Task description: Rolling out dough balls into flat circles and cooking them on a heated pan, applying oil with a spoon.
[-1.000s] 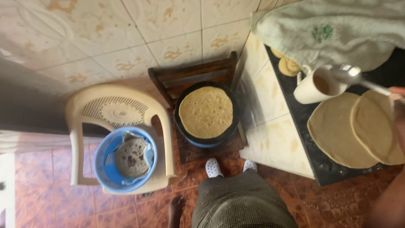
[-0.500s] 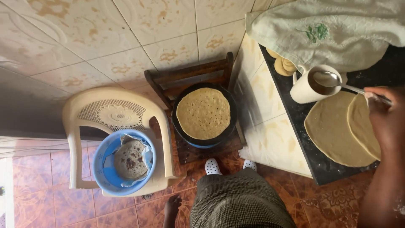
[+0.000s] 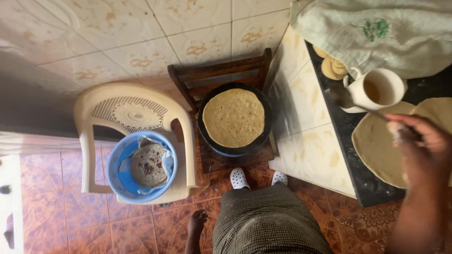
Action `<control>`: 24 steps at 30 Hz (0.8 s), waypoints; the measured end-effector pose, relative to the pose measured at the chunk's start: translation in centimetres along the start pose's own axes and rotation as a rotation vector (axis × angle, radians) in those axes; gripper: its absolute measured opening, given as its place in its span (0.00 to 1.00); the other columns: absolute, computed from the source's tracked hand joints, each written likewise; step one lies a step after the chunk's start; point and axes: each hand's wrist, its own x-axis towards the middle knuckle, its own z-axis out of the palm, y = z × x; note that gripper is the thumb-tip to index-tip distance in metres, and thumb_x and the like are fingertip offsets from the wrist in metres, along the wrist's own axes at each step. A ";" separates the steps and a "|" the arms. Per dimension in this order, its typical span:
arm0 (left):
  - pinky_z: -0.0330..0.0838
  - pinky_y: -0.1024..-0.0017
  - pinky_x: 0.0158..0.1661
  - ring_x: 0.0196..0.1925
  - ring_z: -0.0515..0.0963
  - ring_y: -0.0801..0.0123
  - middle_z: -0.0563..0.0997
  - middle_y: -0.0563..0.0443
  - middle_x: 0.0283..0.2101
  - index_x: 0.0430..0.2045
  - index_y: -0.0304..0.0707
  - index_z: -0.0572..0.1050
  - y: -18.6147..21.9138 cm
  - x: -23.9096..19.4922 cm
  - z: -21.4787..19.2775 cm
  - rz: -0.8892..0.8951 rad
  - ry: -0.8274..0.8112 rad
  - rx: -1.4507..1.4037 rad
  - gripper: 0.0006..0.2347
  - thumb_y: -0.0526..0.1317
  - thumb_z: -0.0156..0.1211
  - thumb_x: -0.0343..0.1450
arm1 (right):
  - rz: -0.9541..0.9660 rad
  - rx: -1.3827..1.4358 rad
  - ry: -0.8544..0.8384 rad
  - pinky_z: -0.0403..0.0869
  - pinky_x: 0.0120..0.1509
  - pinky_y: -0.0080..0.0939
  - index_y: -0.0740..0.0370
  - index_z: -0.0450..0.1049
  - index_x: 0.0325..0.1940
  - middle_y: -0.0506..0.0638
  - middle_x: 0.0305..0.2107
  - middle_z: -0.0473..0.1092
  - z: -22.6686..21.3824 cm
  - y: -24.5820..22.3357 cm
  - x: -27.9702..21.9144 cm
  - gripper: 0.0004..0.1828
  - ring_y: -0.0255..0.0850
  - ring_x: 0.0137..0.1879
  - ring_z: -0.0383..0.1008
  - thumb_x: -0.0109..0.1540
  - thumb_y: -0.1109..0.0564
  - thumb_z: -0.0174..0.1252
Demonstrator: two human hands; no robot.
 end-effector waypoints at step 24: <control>0.71 0.70 0.34 0.36 0.83 0.68 0.85 0.50 0.36 0.42 0.39 0.80 -1.7 -1.0 -0.6 -0.061 0.069 -0.236 0.14 0.45 0.56 0.68 | -0.082 -0.467 -0.549 0.58 0.18 0.28 0.47 0.81 0.43 0.40 0.21 0.78 23.6 10.8 -1.6 0.10 0.26 0.14 0.61 0.65 0.52 0.53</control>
